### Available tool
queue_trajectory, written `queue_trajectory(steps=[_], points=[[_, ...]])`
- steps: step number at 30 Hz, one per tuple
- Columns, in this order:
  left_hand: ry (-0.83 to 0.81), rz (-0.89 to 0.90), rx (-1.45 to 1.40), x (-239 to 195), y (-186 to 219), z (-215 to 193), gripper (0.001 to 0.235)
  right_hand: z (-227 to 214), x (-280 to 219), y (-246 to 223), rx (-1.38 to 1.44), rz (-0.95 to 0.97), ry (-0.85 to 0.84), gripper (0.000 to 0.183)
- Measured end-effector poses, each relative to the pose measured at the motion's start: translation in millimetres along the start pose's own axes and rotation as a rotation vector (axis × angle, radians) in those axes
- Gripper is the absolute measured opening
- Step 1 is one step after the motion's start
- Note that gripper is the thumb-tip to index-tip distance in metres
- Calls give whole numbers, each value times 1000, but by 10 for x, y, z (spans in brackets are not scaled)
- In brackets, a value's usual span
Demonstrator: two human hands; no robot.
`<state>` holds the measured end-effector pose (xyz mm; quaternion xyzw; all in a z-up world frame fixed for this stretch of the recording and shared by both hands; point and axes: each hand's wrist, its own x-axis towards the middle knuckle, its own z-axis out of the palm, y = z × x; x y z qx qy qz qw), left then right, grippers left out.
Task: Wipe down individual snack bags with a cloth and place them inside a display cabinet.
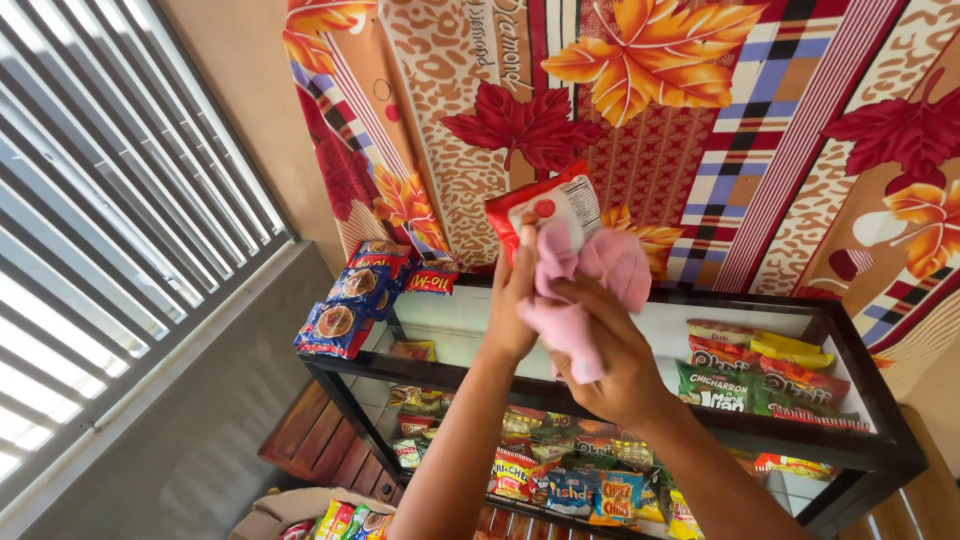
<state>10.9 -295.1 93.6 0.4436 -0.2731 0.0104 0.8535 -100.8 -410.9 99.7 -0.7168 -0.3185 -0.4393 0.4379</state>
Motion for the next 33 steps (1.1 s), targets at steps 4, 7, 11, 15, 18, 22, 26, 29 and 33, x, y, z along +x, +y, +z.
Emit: queue_trajectory(steps=[4,7,11,15,18,22,26,29,33], points=[[2,24,-3,40,-103,-335,54,-60,366,-104,-267,-242,-53,41],[-12,64,22,-65,14,-346,56,-83,612,-78,-241,-240,-40,48],[-154,-1,-7,-158,182,-377,58,80,638,-247,-49,82,1,46],[-142,46,-44,-109,376,-576,60,267,459,-369,-197,-308,-96,52],[-148,105,-28,-162,522,-625,60,234,519,-213,-151,-330,-187,54],[-260,27,87,-254,453,-622,60,195,780,-179,-186,-302,1,47],[-91,101,353,-160,277,-709,64,280,686,-302,-1,92,-21,42],[-194,67,4,-165,282,-710,75,352,534,-458,-158,-219,-89,56],[-181,214,181,-398,998,-44,82,418,412,-254,-95,-176,33,73]])
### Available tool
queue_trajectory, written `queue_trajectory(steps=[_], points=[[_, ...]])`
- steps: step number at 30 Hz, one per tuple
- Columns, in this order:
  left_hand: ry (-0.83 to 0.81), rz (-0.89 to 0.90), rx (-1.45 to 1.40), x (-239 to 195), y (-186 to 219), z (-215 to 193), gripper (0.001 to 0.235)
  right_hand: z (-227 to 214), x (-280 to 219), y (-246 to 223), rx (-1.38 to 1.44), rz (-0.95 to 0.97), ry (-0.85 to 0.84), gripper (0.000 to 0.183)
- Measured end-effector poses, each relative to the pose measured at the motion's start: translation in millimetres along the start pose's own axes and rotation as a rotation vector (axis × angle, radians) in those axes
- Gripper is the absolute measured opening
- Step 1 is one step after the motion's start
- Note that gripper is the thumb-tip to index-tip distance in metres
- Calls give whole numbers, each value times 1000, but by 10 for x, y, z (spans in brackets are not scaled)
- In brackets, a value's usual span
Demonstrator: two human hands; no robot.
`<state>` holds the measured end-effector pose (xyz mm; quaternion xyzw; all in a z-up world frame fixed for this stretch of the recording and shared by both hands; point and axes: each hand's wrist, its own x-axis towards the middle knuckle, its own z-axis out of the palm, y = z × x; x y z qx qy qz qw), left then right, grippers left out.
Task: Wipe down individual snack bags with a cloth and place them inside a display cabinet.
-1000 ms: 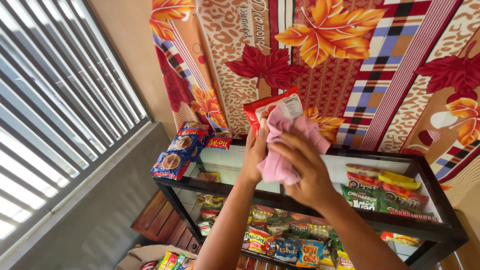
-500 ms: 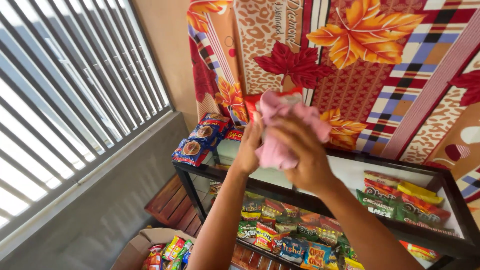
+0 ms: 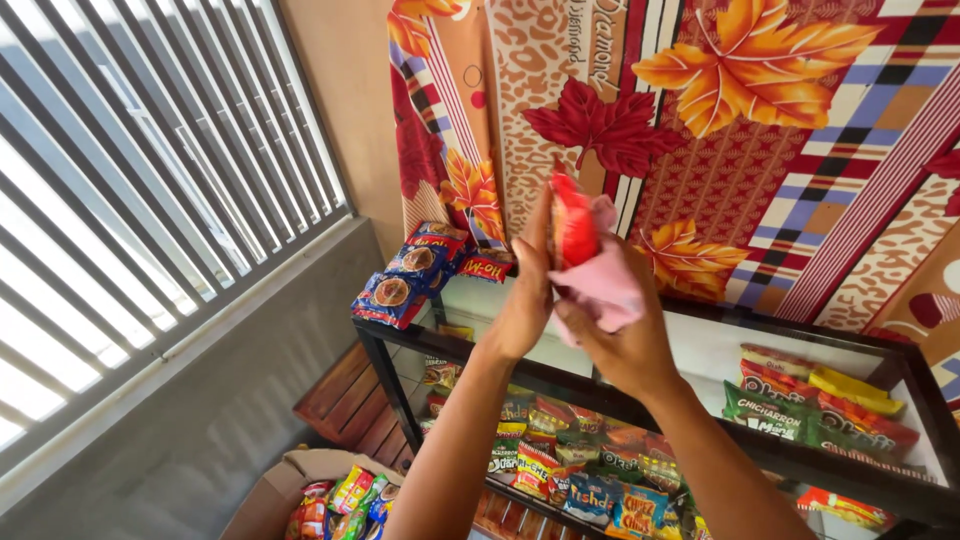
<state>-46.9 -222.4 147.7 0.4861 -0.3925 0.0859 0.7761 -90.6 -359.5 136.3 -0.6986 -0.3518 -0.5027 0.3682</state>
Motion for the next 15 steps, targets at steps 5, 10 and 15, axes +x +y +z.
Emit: queue_trajectory(steps=[5,10,15], points=[[9,182,434,-32,-195,-146,75,-128,-600,955,717,634,52,53],[71,-197,111,-62,-282,-183,62,-169,-799,1241,1211,729,64,25],[123,-72,232,-121,-526,-184,54,-184,-150,500,-93,231,164,42]])
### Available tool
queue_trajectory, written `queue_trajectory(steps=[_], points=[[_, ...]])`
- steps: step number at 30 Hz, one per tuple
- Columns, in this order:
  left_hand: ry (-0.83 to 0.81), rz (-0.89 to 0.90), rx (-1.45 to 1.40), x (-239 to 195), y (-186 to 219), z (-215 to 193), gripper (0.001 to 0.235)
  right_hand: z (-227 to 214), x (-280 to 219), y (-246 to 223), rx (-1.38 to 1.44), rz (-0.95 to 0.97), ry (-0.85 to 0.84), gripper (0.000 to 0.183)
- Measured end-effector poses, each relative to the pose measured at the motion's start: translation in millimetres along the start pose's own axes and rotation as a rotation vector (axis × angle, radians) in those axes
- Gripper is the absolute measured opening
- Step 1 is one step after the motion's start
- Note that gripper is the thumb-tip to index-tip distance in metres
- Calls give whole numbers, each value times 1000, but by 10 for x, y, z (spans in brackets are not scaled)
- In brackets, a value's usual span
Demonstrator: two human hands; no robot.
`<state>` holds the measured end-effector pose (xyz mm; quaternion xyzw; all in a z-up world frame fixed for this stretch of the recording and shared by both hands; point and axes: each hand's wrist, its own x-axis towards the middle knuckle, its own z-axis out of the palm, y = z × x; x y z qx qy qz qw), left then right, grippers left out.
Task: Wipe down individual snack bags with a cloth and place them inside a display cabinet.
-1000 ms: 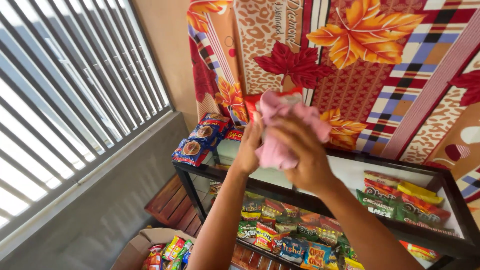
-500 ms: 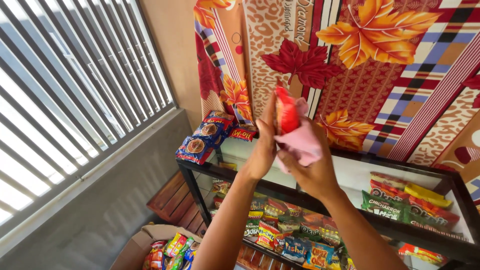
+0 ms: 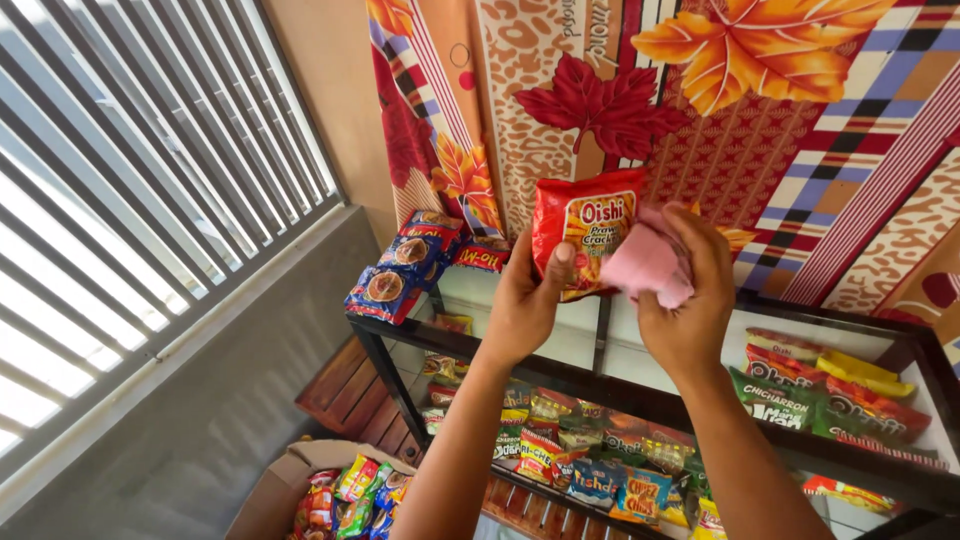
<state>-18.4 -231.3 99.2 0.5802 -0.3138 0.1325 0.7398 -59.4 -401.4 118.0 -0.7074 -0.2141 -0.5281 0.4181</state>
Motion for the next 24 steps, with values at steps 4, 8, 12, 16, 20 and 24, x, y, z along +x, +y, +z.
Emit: queue_trajectory(steps=[4,8,12,16,20,24], points=[[28,114,-7,20,18,-11,57,182,93,-271,-27,-147,-49,49],[-120,258,226,48,0,-176,72,361,232,-288,-26,-284,-293,59],[-152,154,67,105,-153,-311,56,488,397,-47,-44,-228,-257,53],[-72,81,14,232,-305,-454,52,670,352,-159,-45,-106,-86,46],[-167,58,-148,303,-431,-636,62,797,291,-226,-41,-266,-254,50],[-163,16,-135,275,-403,-754,50,820,203,-29,-183,-104,-30,44]])
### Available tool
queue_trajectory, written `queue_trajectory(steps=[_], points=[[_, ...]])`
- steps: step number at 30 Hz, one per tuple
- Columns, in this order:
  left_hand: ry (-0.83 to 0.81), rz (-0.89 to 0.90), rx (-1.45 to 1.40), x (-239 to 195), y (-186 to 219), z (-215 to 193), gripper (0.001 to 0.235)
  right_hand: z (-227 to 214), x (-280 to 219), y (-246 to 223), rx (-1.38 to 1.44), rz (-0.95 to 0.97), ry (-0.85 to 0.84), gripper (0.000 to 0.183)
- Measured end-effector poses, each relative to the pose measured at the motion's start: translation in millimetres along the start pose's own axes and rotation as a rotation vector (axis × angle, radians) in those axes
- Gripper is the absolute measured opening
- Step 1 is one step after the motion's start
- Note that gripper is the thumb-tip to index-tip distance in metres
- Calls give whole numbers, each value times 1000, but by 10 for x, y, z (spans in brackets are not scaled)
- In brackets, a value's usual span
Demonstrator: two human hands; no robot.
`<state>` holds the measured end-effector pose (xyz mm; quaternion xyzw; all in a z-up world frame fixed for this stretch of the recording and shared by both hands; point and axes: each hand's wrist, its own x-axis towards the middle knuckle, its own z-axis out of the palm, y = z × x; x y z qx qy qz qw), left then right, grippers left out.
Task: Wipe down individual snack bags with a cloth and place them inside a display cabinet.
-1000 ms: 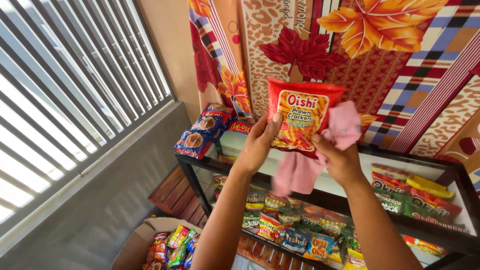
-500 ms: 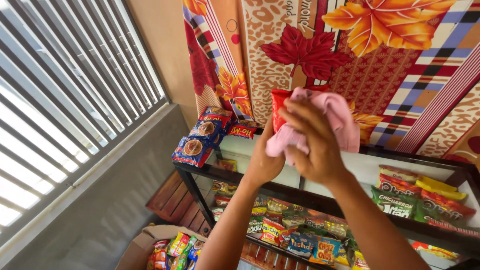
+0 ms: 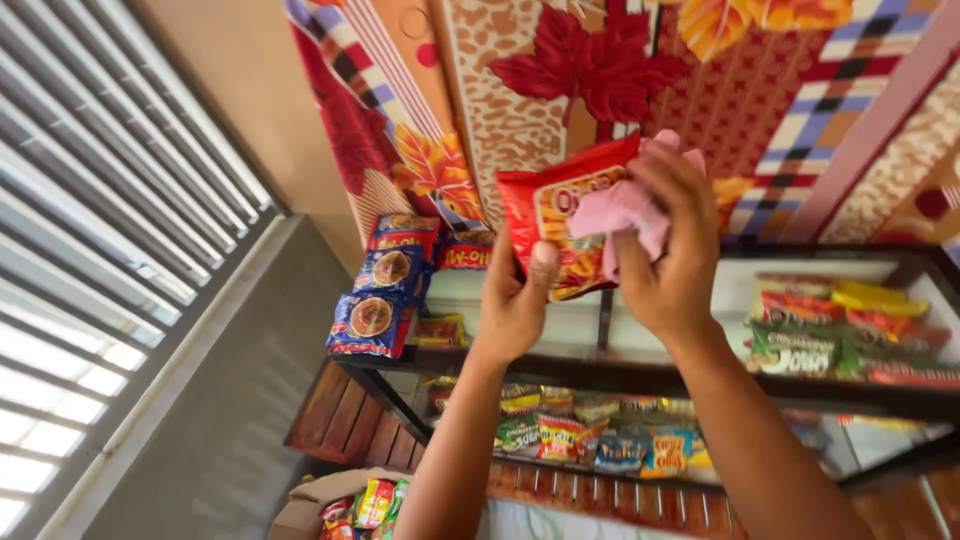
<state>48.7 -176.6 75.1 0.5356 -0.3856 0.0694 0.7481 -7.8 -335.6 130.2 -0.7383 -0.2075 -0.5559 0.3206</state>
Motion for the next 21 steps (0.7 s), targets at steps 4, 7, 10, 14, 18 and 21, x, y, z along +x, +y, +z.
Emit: queue_trajectory(steps=[4,7,10,14,18,21], points=[[-9,-70,-135,-187,-248,-223,55,-72,-460,86,578,712,152,53],[20,-320,-205,-495,-421,-278,61,-266,-889,33,416,654,-9,62],[-143,-233,-162,-761,-418,-127,60,-537,-1267,35,406,657,-109,72],[-296,-315,-37,-1106,-561,210,60,-1029,-1787,76,334,725,-172,68],[-444,-317,174,-1234,-613,680,54,-1537,-2517,173,256,725,-150,61],[-546,-721,32,-1290,-687,1022,63,-1862,-3057,215,865,1369,447,45]])
